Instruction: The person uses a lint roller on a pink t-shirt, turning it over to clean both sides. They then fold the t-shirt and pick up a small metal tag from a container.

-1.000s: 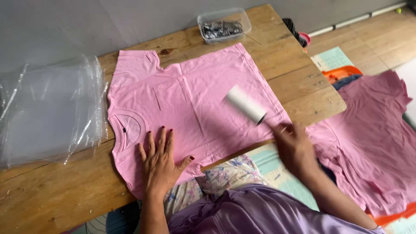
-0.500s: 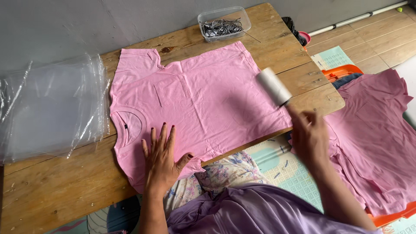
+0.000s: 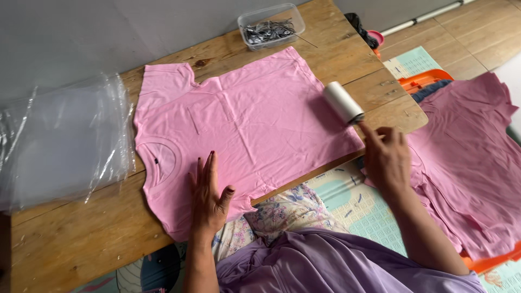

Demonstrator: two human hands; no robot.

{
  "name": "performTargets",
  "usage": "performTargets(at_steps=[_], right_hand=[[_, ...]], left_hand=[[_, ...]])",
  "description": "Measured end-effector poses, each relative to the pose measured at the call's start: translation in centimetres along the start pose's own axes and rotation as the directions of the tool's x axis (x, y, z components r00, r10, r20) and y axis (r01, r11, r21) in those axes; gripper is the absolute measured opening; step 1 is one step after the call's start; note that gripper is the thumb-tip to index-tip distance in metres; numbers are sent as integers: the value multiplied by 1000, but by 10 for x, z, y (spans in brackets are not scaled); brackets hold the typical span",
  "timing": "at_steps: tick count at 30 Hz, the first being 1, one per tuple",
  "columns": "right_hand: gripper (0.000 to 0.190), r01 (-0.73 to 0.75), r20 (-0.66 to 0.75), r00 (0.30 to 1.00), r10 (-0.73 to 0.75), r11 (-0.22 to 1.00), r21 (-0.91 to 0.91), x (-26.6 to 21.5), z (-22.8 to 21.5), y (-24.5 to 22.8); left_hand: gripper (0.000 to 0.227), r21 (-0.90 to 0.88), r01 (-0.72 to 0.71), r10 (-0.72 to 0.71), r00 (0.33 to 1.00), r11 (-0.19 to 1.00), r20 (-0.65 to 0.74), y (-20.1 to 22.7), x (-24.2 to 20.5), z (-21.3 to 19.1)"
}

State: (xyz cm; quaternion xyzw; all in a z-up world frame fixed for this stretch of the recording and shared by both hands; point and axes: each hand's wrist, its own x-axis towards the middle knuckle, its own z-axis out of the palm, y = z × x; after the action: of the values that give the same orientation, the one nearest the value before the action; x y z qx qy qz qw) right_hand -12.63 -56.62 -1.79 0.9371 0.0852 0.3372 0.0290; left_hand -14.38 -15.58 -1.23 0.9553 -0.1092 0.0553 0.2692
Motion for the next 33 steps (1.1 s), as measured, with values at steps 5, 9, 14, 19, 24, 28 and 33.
performTargets(at_steps=[5,9,14,19,24,28,33], right_hand=[[30,5,27,1000,-13,957,290,-26,-37,-44],[38,139,27,981,-190,800,584,-26,-75,-127],[31,200,-66,980,-189,919,339,-4,-17,-95],[40,-18,-43,999,19,999,35,21,32,1],[36,-76,-50,995,85,984,162,-1,-32,-31],[36,-10,99,995,-23,947,321,-50,-43,-58],[43,-68,50,997,63,992,108,-42,-12,9]], left_hand=[[98,-450,-52,-60,971,891,-233,11,2,-14],[92,-650,-124,-102,949,749,-298,1,7,2],[73,-655,-138,-101,944,743,-313,0,4,-1],[76,-414,-49,-31,982,909,-185,10,8,0],[87,20,-59,60,993,998,-100,20,10,15],[97,262,-39,40,999,964,4,26,15,17],[98,322,-33,16,998,946,54,22,13,23]])
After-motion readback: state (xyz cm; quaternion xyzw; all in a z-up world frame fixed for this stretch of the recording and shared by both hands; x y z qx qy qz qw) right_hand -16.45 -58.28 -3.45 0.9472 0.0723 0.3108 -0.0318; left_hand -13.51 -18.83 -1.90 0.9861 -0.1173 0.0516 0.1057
